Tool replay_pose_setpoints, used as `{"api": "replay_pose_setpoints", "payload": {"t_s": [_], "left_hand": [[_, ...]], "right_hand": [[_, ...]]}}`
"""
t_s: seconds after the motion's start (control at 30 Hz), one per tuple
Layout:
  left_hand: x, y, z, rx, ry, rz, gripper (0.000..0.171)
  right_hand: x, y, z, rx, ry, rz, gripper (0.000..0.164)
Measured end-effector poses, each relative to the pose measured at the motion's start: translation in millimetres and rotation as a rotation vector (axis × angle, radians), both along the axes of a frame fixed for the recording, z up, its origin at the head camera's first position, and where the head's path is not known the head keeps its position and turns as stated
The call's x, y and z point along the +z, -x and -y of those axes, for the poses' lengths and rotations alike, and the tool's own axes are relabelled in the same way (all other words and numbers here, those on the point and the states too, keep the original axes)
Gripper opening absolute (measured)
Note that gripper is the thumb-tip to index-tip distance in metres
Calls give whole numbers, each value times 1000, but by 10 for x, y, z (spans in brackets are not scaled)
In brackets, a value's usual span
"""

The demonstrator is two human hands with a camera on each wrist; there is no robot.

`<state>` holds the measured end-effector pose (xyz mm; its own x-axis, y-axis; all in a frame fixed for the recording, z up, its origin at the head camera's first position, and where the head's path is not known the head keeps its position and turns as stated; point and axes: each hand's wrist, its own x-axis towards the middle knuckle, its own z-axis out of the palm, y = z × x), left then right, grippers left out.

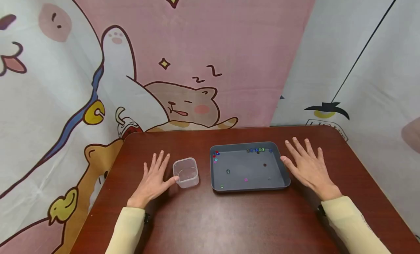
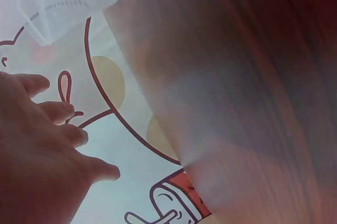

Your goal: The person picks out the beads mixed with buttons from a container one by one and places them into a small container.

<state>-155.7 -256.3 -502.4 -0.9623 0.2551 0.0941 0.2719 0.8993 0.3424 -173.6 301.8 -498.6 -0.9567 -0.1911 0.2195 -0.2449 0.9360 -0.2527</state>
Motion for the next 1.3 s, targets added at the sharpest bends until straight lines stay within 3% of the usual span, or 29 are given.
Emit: {"api": "replay_pose_setpoints", "payload": {"t_s": [0.77,1.3], "left_hand": [[-17,0,-186,-40,-59,45,104],[-29,8,-277,-63,-79,32,103]], "right_hand": [[119,49,564,100,55,-48,70],[331,166,1003,214,37,-26,74]]}}
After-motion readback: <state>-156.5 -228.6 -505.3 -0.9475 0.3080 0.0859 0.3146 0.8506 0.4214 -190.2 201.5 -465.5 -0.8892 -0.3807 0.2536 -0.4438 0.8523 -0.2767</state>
